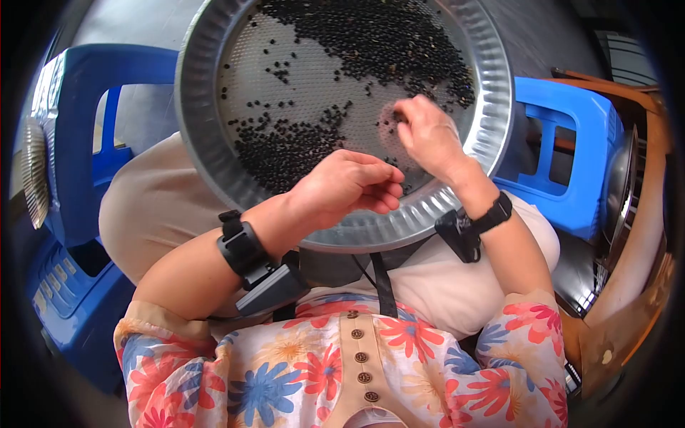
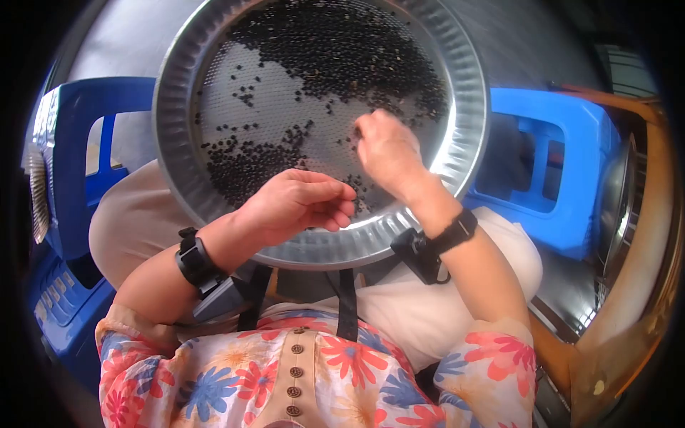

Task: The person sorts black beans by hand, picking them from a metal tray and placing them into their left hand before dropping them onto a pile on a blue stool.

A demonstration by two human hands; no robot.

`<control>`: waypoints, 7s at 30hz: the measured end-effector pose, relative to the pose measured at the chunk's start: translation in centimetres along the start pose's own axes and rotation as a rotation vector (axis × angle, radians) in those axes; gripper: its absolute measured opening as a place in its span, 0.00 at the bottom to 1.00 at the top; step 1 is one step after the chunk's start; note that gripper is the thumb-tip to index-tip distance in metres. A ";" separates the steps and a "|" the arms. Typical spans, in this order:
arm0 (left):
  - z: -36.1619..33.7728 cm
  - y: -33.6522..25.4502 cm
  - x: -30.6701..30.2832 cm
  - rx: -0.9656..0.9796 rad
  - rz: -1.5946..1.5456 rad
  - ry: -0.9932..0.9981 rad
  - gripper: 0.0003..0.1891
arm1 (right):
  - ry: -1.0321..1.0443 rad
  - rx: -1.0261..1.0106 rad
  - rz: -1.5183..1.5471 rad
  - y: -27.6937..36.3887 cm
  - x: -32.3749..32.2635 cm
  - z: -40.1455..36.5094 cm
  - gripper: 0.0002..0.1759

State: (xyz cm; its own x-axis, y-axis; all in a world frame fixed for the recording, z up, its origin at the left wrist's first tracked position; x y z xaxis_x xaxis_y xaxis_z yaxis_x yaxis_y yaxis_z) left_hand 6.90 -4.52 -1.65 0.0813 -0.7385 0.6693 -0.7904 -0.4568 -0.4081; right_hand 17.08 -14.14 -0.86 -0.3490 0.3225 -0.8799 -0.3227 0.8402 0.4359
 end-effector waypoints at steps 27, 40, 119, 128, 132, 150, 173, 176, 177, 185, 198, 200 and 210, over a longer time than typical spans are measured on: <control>-3.2 -2.9 -8.1 0.270 -0.089 -0.278 0.10 | 0.156 -0.304 -0.326 11.7 4.7 8.8 0.07; -0.8 -9.0 -3.0 0.554 -0.152 0.039 0.15 | -0.202 -0.464 -0.212 11.8 -6.7 1.1 0.07; -4.9 -14.4 -5.1 0.679 -0.254 0.049 0.14 | -0.035 0.059 -0.060 4.2 2.4 1.6 0.06; -4.0 -15.1 -4.9 0.648 -0.268 -0.001 0.14 | 0.158 -0.149 0.031 9.6 4.7 1.4 0.07; -3.4 -15.0 -5.1 0.619 -0.259 0.028 0.14 | -0.195 -0.025 -0.176 5.5 1.4 4.2 0.06; -1.4 -14.4 -4.4 0.573 -0.233 -0.020 0.14 | 0.281 -0.098 0.098 8.1 2.4 2.5 0.09; 0.2 -10.9 -2.4 0.433 -0.137 -0.040 0.14 | -0.220 0.286 -0.197 -9.6 -7.4 5.6 0.13; 0.1 -10.9 -2.6 0.435 -0.133 -0.034 0.14 | 0.057 0.431 -0.428 -10.9 -5.5 5.4 0.13; 0.0 -11.0 -2.7 0.436 -0.135 -0.037 0.14 | 0.101 0.418 -0.425 -10.8 -4.6 5.0 0.12; -1.6 -14.9 -4.6 0.615 -0.180 0.120 0.15 | -0.065 0.287 -0.128 -9.3 -5.1 3.9 0.08; -4.0 -14.5 -6.2 0.647 -0.209 0.132 0.15 | 0.033 0.269 -0.119 -7.0 -4.4 1.5 0.09; -4.0 -13.9 -6.2 0.658 -0.202 0.104 0.16 | 0.138 0.292 -0.149 -5.9 -4.0 0.1 0.10; -2.1 -8.8 -5.0 0.481 -0.116 -0.026 0.14 | 0.036 0.104 -0.031 -1.6 -0.9 -1.0 0.08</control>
State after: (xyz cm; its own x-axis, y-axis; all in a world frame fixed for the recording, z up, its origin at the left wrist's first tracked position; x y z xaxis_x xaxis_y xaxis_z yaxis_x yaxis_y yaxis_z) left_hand 12.19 4.22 -0.05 0.1726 -0.6786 0.7140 -0.4057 -0.7095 -0.5762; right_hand 17.02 -16.17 -0.59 -0.3720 0.2813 -0.8846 -0.2415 0.8908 0.3849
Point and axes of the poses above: each hand's wrist, its own z-axis towards the middle knuckle, its own x-axis out of the palm, y = z × x, the point moved 7 cm from there along z, towards the middle knuckle, and after that the axes turned 8 degrees about x, right-handed, at the moved point
